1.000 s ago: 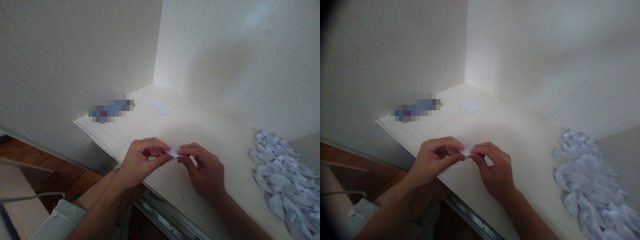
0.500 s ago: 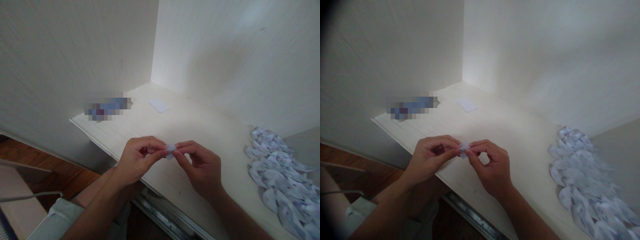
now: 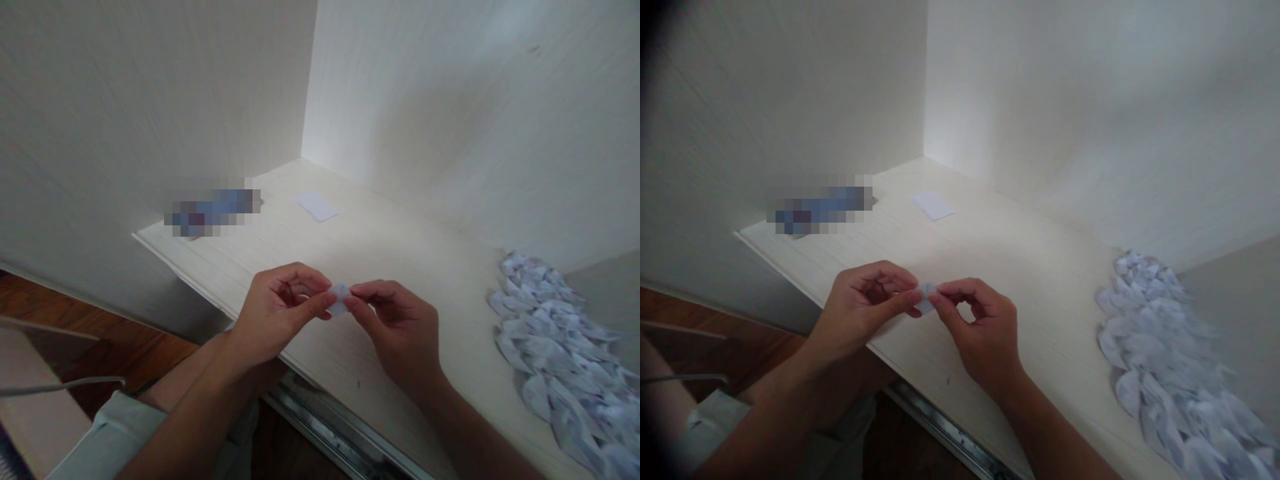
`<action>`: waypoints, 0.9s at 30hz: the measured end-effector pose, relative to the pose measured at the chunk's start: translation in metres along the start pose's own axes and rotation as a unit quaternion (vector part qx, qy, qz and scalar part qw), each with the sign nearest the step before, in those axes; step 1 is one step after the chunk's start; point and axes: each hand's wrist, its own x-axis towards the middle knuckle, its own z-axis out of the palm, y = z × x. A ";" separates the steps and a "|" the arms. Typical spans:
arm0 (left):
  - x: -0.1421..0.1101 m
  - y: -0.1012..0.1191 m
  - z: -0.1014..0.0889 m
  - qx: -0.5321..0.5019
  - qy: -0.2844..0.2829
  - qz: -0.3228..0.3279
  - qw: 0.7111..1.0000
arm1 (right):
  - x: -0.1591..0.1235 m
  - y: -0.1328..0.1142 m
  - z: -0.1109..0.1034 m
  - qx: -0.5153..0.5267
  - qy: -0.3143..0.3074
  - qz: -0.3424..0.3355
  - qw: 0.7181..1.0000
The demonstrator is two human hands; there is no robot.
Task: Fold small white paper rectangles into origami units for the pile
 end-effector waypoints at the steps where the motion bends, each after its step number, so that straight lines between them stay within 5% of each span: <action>1: 0.000 0.000 0.000 -0.007 0.001 0.001 1.000 | 0.000 0.001 0.000 0.000 0.002 -0.001 1.000; 14: -0.002 -0.002 -0.001 0.033 -0.022 0.046 0.998 | 0.000 0.003 0.000 0.032 -0.019 -0.030 0.999; 27: -0.001 -0.002 0.004 0.037 0.035 0.033 0.998 | 0.002 -0.002 0.002 0.064 -0.009 0.053 0.996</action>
